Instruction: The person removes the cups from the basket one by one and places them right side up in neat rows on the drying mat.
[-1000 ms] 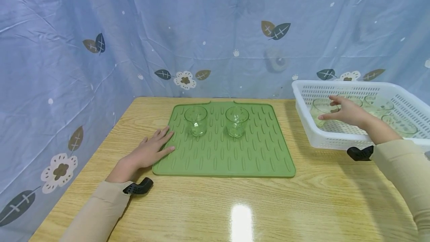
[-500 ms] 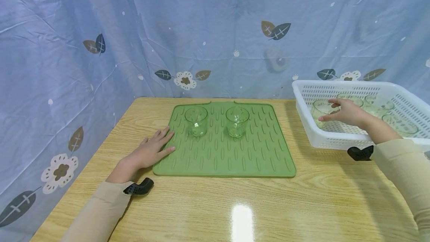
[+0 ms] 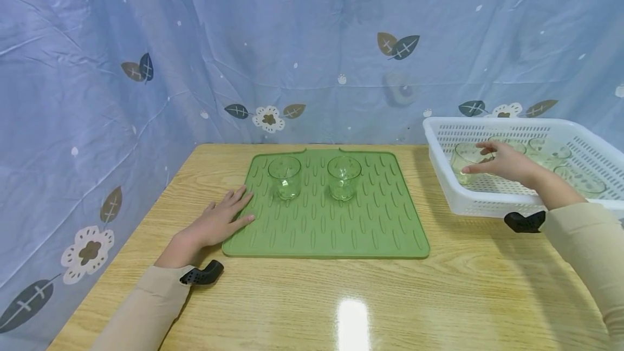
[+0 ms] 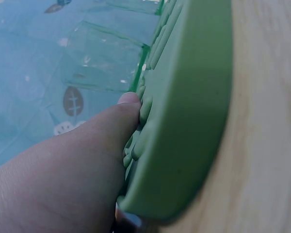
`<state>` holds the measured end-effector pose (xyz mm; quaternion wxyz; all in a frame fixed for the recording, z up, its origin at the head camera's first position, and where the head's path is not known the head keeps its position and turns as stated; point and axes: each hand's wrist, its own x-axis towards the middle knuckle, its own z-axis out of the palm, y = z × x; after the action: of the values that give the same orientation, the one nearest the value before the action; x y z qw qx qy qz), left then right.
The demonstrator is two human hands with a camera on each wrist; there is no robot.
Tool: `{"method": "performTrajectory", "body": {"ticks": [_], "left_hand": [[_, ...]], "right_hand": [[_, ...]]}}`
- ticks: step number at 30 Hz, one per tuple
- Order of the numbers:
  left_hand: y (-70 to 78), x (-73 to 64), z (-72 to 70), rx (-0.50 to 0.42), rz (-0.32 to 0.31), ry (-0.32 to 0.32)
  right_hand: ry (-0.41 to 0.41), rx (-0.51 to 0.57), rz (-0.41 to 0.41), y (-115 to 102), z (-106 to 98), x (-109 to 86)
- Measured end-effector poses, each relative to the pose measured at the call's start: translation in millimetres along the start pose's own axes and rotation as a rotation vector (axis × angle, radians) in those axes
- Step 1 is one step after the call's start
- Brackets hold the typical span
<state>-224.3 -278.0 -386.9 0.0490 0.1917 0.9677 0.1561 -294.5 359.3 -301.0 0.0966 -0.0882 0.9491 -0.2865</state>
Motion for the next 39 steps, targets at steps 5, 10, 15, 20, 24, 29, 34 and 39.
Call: {"method": "performTrajectory", "body": {"ticks": [5, 10, 15, 20, 24, 29, 34, 39], "left_hand": [[0.2, 0.3, 1.1, -0.003, 0.0, 0.0], [-1.8, 0.5, 1.8, 0.0, -0.001, 0.001], [-2.6, 0.4, 2.4, -0.003, 0.001, 0.003], [-2.8, 0.3, 2.8, -0.001, 0.003, 0.006], [-3.0, 0.0, 2.6, 0.002, 0.0, 0.003], [-2.8, -0.9, 1.7, 0.001, -0.004, -0.004], [-2.0, -0.3, 1.1, 0.001, -0.004, -0.006], [-2.1, -0.4, 1.7, 0.004, -0.004, -0.006]], "right_hand": [[0.024, 0.018, -0.021, -1, -2, -2.8], [0.046, 0.035, -0.019, -4, -4, -4.9], [0.057, 0.032, -0.015, -9, -7, -9.6], [0.056, 0.098, -0.034, -15, -9, -13.8], [0.059, 0.14, -0.054, -20, -10, -16.4], [0.059, 0.173, -0.065, -22, -9, -18.8], [0.063, 0.181, -0.074, -22, -9, -21.0], [0.085, 0.225, -0.102, -20, -7, -23.6]]}}
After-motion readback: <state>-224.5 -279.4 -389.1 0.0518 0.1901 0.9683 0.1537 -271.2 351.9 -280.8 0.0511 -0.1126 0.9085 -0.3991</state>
